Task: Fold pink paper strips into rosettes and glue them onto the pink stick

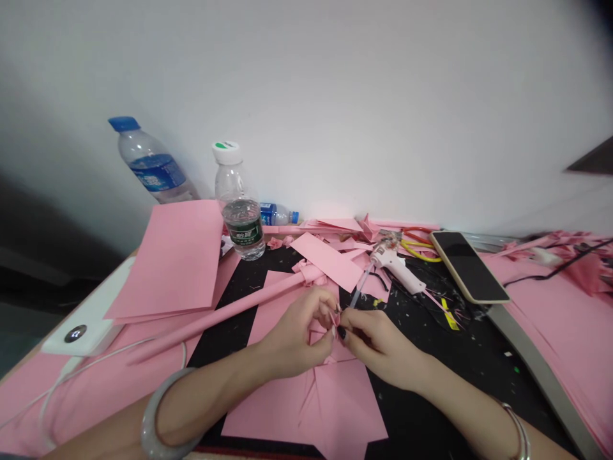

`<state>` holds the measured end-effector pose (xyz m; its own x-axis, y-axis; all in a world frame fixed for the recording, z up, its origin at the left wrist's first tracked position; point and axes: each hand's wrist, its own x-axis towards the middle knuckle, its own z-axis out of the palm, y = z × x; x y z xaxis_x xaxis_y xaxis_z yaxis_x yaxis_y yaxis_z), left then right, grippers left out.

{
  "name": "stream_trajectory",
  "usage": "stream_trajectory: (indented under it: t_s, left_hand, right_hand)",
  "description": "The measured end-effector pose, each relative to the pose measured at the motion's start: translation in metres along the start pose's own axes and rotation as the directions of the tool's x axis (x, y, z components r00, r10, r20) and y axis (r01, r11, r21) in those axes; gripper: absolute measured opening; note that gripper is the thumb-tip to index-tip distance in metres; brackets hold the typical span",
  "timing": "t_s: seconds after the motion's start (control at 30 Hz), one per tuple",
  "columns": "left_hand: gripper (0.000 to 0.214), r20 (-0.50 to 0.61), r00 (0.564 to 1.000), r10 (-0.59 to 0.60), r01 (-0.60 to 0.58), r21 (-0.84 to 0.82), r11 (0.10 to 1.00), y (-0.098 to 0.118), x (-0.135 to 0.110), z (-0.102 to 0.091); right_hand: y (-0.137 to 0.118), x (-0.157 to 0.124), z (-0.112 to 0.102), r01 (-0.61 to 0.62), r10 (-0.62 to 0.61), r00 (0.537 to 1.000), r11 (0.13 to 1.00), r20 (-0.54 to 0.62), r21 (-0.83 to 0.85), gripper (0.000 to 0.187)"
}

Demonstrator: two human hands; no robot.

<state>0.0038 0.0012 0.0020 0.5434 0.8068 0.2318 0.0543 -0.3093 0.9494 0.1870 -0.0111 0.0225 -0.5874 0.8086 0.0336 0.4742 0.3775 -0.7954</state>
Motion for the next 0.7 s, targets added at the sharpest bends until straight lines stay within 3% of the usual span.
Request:
stream_trajectory:
  t_s: [0.3,0.47,0.7]
  left_hand:
    - [0.026,-0.040,0.998,0.041,-0.043,-0.048,0.998,-0.0007,0.0018,0.0022]
    - [0.021,-0.037,0.991,0.128,-0.125,0.084,0.989,0.0001,0.0040,-0.0015]
    - [0.016,-0.046,0.992,0.120,-0.112,0.153,0.982,0.0030,0.0037,-0.0041]
  right_hand:
    - [0.0029,0.0006,0.0013,-0.037,0.038,0.999,0.997,-0.024,0.064,0.021]
    - [0.0039,-0.0006,0.0022,-0.054,0.058,0.997,0.996,-0.053,0.068,0.021]
    - [0.0013,0.0008,0.0019,-0.047,0.048,0.996,0.999,-0.079,0.025,0.020]
